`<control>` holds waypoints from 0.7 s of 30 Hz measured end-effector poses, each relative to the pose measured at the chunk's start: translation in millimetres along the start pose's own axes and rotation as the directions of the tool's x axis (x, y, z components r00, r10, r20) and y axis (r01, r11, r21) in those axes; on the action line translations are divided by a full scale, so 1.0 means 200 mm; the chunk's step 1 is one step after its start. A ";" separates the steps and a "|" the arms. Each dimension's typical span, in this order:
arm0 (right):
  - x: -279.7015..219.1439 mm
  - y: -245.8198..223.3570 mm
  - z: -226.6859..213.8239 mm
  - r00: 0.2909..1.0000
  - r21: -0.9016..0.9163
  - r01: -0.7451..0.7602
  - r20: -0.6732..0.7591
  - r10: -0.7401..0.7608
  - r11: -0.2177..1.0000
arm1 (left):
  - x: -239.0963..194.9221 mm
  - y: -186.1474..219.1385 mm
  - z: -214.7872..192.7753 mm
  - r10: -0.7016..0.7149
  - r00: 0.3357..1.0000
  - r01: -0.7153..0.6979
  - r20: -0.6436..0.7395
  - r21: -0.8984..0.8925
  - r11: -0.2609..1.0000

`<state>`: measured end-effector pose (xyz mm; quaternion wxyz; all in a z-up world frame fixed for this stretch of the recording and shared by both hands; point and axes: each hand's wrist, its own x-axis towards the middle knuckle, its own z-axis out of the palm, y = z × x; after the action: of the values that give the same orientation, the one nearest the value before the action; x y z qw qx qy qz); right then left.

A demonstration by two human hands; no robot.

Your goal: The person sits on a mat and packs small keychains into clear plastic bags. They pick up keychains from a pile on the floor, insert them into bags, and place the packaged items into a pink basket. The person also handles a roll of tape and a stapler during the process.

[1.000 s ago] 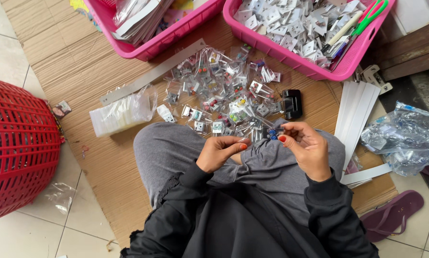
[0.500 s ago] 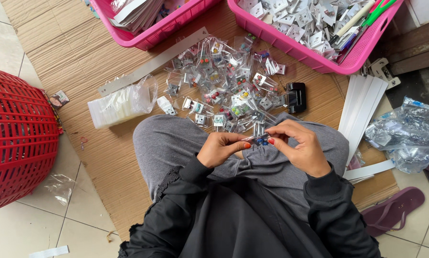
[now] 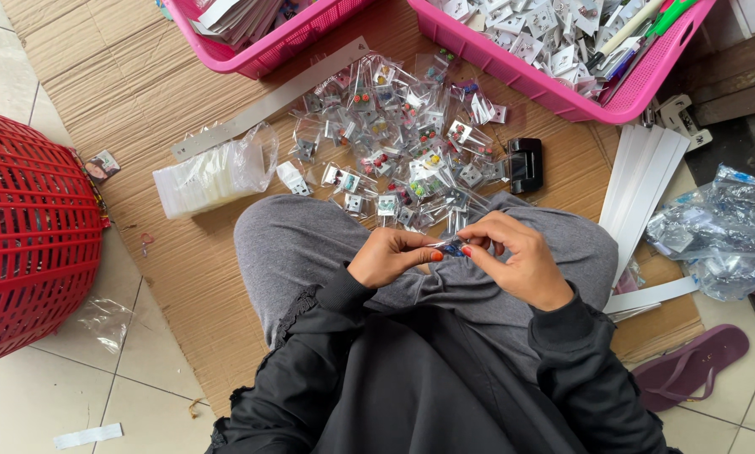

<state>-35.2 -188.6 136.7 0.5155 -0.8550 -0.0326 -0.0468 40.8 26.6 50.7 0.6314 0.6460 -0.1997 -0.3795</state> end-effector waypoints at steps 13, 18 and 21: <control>-0.03 0.04 0.05 0.997 0.038 -0.011 -0.081 0.014 0.999 | 0.00 -0.04 0.14 -0.152 0.986 0.120 -0.074 -0.330 0.936; -0.08 0.15 0.11 0.996 0.023 -0.055 -0.070 0.056 0.998 | 0.00 -0.08 0.21 -0.147 0.982 0.092 -0.117 -0.385 0.918; -0.08 0.15 0.10 0.994 0.069 -0.103 -0.024 0.105 0.992 | 0.01 -0.19 0.25 -0.164 0.977 0.096 -0.139 -0.402 0.911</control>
<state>-47.5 -185.7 99.6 0.5461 -0.8370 0.0176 -0.0307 -2.5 -3.5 17.9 0.7360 0.5481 -0.0215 -0.3967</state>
